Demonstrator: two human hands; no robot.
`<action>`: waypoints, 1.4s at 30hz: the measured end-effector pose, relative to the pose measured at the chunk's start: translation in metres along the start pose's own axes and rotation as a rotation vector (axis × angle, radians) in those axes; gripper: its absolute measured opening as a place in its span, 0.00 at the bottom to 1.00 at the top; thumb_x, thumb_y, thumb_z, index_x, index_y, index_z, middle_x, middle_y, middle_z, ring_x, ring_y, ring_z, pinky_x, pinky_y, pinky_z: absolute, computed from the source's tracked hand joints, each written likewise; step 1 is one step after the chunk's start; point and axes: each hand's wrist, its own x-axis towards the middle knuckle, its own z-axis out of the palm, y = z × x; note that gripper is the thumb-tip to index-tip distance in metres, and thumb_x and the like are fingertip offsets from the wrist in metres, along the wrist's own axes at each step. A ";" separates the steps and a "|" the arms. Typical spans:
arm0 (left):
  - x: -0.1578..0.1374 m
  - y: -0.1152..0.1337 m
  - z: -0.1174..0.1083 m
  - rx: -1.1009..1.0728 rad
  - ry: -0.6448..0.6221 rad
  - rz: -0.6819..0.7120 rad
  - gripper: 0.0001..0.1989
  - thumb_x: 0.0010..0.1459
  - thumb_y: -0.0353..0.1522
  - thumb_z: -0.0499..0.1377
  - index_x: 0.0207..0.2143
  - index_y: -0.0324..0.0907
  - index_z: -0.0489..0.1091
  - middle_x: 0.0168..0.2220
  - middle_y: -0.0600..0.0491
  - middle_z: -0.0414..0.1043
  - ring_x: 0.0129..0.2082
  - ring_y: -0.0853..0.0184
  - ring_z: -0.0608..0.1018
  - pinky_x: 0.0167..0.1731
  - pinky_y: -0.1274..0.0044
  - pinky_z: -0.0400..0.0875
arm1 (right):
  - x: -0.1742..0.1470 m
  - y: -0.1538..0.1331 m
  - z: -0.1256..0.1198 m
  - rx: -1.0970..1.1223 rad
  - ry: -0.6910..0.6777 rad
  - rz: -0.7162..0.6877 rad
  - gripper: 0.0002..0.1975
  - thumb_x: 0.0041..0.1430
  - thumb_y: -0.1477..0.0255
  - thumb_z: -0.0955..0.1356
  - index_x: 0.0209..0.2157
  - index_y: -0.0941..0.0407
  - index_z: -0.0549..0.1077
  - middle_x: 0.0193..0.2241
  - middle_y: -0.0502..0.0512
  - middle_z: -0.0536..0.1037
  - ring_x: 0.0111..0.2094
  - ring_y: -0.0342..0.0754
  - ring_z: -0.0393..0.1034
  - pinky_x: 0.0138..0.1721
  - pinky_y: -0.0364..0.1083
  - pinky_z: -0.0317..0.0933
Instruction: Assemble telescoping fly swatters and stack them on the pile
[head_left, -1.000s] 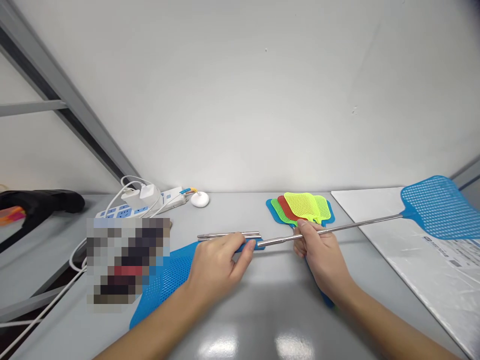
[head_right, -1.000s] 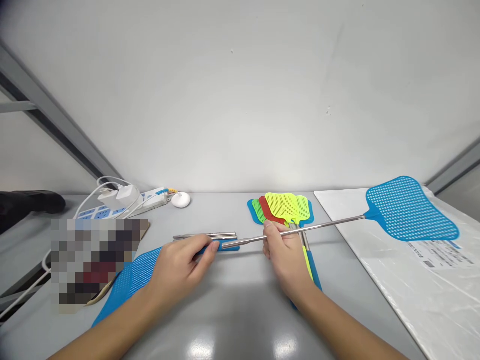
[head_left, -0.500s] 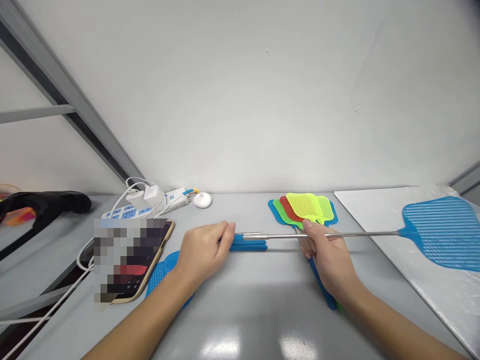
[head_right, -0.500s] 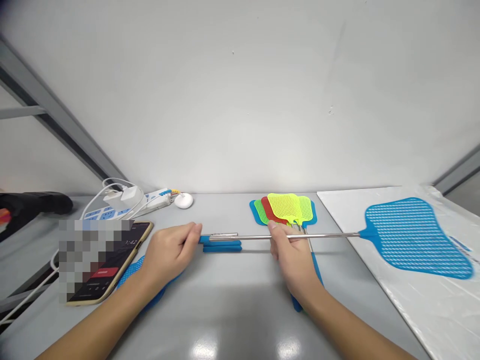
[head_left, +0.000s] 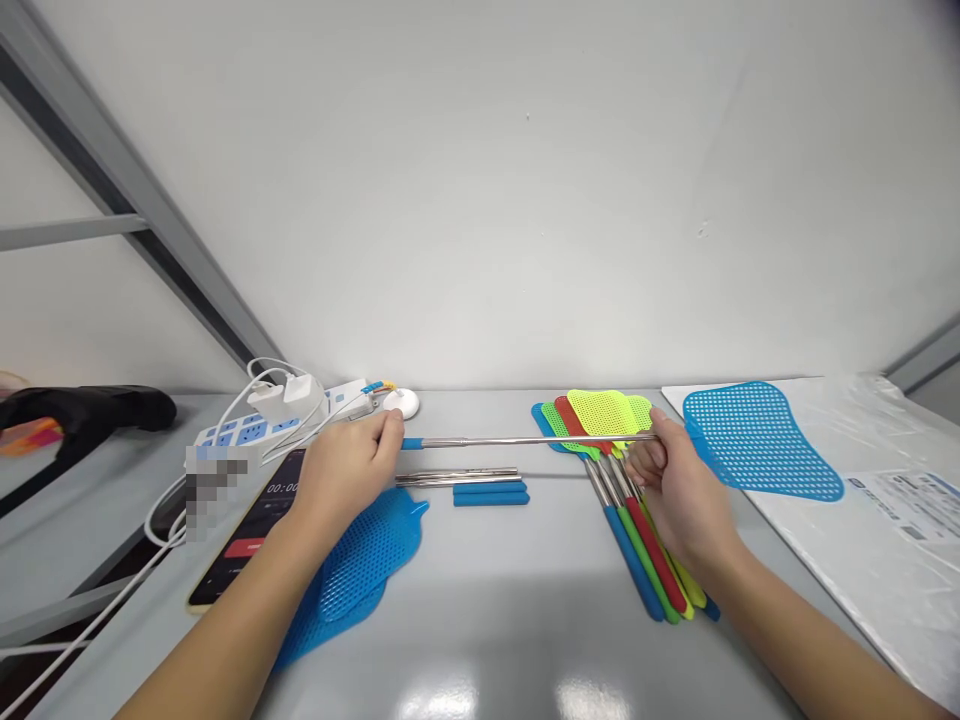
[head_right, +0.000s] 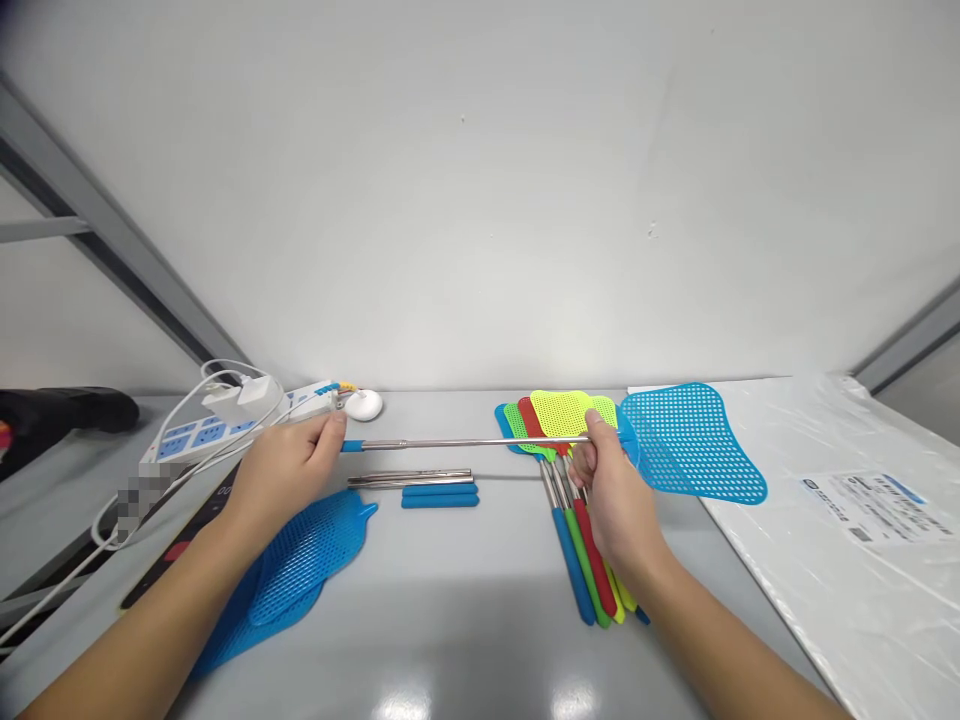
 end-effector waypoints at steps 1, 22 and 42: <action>0.000 -0.001 0.000 -0.002 -0.007 -0.007 0.21 0.66 0.39 0.44 0.20 0.44 0.61 0.19 0.52 0.68 0.22 0.63 0.67 0.24 0.74 0.47 | 0.000 -0.001 0.000 0.022 0.007 -0.021 0.26 0.63 0.57 0.65 0.18 0.53 0.53 0.17 0.43 0.48 0.20 0.42 0.42 0.22 0.44 0.48; -0.052 0.073 -0.005 -0.210 -0.099 0.212 0.23 0.68 0.40 0.44 0.21 0.42 0.58 0.17 0.57 0.64 0.17 0.70 0.64 0.23 0.76 0.48 | -0.024 0.021 0.013 -0.056 -0.206 -0.067 0.28 0.67 0.54 0.52 0.47 0.49 0.78 0.42 0.53 0.79 0.37 0.49 0.68 0.47 0.50 0.60; -0.074 0.097 -0.004 -0.682 -0.618 0.161 0.24 0.67 0.49 0.43 0.25 0.42 0.56 0.21 0.57 0.60 0.21 0.70 0.62 0.23 0.76 0.48 | -0.045 0.023 0.018 -0.299 -0.379 0.186 0.30 0.64 0.47 0.54 0.49 0.47 0.78 0.39 0.54 0.78 0.45 0.56 0.68 0.54 0.58 0.55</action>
